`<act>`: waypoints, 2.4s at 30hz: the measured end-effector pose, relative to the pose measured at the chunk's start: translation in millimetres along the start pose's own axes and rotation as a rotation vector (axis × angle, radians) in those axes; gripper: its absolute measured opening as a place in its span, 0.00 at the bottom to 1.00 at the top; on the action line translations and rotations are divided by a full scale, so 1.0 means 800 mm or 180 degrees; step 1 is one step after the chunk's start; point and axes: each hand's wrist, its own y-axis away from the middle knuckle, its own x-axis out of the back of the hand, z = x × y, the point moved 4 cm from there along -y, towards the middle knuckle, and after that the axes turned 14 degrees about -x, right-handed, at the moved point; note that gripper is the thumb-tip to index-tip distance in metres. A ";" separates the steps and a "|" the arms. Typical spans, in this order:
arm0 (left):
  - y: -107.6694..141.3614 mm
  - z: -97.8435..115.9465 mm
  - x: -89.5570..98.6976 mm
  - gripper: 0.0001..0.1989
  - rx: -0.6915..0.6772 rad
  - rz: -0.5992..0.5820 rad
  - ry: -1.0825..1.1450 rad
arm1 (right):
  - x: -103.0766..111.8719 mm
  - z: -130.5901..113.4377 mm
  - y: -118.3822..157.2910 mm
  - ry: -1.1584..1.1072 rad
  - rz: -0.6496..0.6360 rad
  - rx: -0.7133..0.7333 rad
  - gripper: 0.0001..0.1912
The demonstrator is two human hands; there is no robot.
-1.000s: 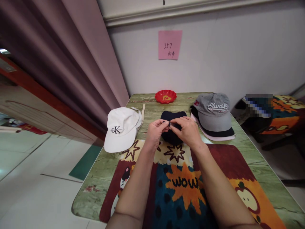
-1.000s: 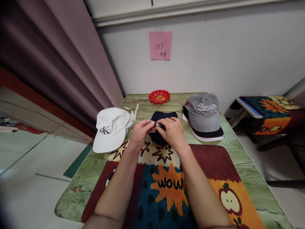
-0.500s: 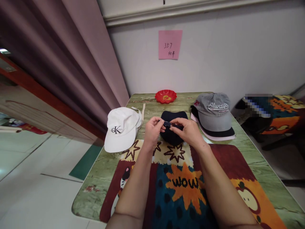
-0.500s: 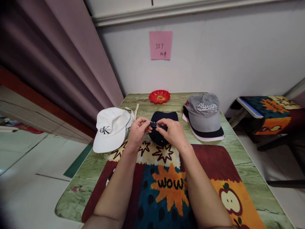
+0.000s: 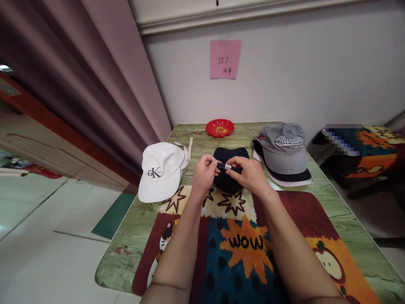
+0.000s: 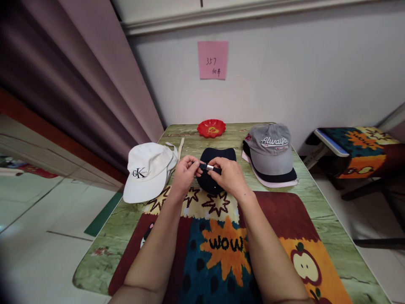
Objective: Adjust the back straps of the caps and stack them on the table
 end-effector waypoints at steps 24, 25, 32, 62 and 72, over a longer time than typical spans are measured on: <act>-0.003 -0.004 0.037 0.19 0.0436 -0.1081 -0.0117 | 0.030 0.046 -0.010 -0.0046 0.0283 -0.0182 0.09; -0.003 -0.002 0.038 0.19 0.0427 -0.1198 -0.0117 | 0.032 0.046 -0.009 -0.0089 0.0253 -0.0222 0.10; 0.000 0.011 0.031 0.19 0.0282 -0.1516 -0.0363 | 0.016 0.033 -0.005 -0.0121 -0.0579 -0.0032 0.14; -0.002 0.009 0.031 0.16 0.0210 -0.1417 -0.0570 | 0.004 0.013 -0.002 -0.0074 -0.0453 -0.0027 0.10; -0.004 -0.002 0.031 0.15 0.0211 -0.1365 -0.0503 | 0.005 0.013 -0.002 -0.0100 -0.0505 -0.0115 0.12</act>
